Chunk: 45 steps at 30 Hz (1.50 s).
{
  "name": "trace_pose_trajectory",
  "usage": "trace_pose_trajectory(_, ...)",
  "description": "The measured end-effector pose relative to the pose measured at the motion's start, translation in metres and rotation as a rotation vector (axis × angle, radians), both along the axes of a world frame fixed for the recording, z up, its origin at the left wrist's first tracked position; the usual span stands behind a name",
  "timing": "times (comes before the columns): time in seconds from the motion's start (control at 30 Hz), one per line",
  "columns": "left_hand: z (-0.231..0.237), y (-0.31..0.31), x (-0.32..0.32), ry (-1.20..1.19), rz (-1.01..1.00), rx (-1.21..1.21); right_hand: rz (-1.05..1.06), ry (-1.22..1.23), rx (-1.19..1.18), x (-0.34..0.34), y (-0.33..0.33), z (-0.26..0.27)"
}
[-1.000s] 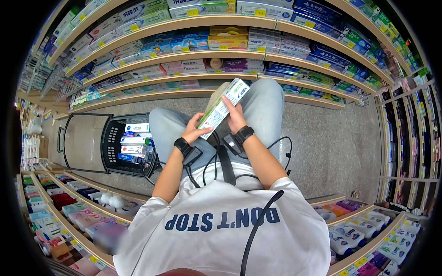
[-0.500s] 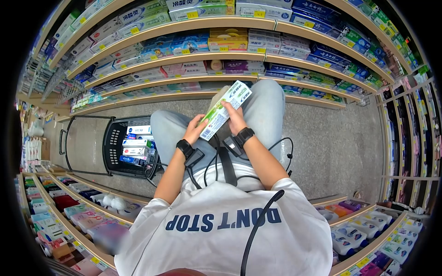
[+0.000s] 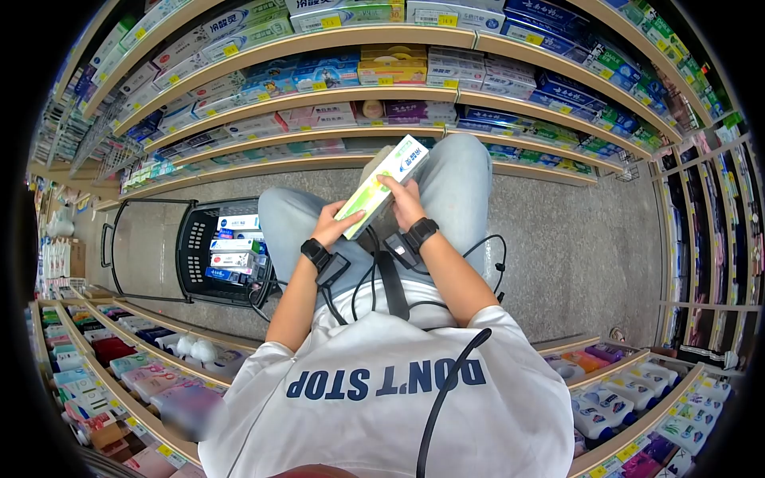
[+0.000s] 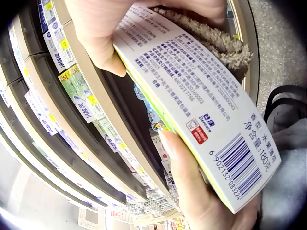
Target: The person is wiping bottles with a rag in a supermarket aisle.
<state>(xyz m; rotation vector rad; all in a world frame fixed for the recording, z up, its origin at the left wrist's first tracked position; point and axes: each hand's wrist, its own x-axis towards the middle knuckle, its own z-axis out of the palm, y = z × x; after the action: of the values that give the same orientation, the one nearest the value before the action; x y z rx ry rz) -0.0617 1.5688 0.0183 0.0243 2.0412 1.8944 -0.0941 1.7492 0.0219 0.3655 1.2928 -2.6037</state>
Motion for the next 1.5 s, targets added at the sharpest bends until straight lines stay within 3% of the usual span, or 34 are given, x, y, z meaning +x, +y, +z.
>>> trace_pose_trajectory(1.5,-0.003,0.0,0.0,-0.006,-0.048,-0.083,0.015,-0.002,0.031,0.003,-0.001,0.006)
